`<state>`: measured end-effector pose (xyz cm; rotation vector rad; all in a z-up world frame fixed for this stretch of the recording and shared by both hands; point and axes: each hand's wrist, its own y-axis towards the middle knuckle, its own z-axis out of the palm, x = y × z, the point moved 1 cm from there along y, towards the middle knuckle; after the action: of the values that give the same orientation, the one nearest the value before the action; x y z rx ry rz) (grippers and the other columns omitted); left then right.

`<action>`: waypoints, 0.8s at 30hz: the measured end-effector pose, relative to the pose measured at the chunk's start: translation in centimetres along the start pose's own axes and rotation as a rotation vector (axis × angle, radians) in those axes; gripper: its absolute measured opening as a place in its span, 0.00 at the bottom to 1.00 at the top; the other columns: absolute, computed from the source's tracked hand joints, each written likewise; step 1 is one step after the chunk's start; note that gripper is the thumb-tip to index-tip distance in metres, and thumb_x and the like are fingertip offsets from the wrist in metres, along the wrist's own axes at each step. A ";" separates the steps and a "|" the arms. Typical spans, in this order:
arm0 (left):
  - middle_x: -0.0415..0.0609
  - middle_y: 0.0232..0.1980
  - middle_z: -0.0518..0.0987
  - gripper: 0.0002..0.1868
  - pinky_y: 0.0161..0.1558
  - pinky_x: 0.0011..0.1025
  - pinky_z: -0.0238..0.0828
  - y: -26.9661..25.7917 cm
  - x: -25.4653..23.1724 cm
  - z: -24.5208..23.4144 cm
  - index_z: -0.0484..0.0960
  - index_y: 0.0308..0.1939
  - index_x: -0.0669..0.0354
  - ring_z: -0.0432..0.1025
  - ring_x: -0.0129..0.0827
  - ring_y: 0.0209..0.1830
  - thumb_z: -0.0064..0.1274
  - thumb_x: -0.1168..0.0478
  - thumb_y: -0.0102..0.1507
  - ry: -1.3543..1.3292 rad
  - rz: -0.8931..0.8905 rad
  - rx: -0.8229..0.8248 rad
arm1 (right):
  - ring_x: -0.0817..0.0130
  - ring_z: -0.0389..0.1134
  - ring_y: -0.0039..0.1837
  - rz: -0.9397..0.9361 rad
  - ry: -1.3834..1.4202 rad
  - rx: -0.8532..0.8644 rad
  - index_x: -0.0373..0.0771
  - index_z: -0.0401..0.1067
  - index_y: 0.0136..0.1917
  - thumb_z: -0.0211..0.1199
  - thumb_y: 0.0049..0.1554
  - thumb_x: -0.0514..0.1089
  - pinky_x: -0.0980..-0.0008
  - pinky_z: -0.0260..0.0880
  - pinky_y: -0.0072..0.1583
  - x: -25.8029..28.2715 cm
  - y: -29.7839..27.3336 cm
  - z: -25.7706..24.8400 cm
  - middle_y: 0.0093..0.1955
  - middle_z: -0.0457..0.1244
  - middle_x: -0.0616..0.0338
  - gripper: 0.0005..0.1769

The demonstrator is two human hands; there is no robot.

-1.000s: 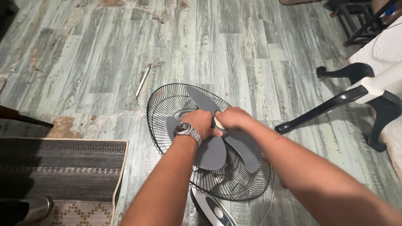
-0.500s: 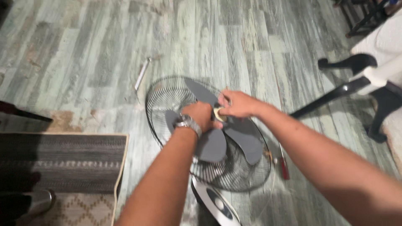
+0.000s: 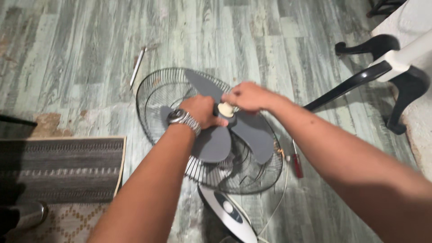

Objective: The person disassembles a standing electric fan by removing the front grille, unscrewing the blade hub, and detaching the fan blades. They then remove the rear grille and use a screwdriver to loosen screws on the motor housing.

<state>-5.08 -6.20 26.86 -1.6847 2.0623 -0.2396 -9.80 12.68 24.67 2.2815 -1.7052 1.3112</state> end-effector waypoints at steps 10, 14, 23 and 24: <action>0.52 0.64 0.78 0.47 0.64 0.39 0.69 1.1 1.4 -1.0 0.73 0.69 0.46 0.73 0.45 0.65 0.69 0.39 0.48 -0.151 0.008 0.209 | 0.71 0.69 0.33 0.057 0.489 0.140 0.47 0.76 0.51 0.61 0.52 0.54 0.64 0.74 0.33 -2.5 -0.8 0.3 0.34 0.66 0.64 0.15; 0.52 0.64 0.79 0.47 0.65 0.38 0.69 1.2 1.3 -1.1 0.72 0.70 0.45 0.74 0.44 0.64 0.69 0.40 0.48 -0.172 0.008 0.221 | 0.71 0.65 0.31 0.153 0.623 0.111 0.24 0.78 0.46 0.61 0.61 0.52 0.65 0.71 0.32 -3.9 -0.3 0.4 0.31 0.68 0.59 0.24; 0.50 0.64 0.79 0.46 0.65 0.36 0.69 0.8 0.7 -1.8 0.74 0.69 0.46 0.75 0.43 0.64 0.70 0.42 0.48 -0.193 -0.007 0.233 | 0.75 0.65 0.30 0.058 0.648 0.210 0.41 0.79 0.60 0.59 0.58 0.53 0.70 0.70 0.31 -3.6 -0.8 0.8 0.29 0.57 0.63 0.22; 0.51 0.64 0.79 0.47 0.65 0.36 0.69 0.9 0.8 -1.7 0.73 0.69 0.47 0.74 0.43 0.64 0.70 0.42 0.48 -0.188 -0.012 0.232 | 0.75 0.65 0.30 0.060 0.615 0.199 0.39 0.78 0.60 0.61 0.58 0.53 0.70 0.70 0.31 -3.3 -1.0 0.9 0.31 0.59 0.63 0.22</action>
<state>-6.72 -6.99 27.81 -1.5194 1.8126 -0.3002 -8.65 15.33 22.50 1.6348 -1.4774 1.9979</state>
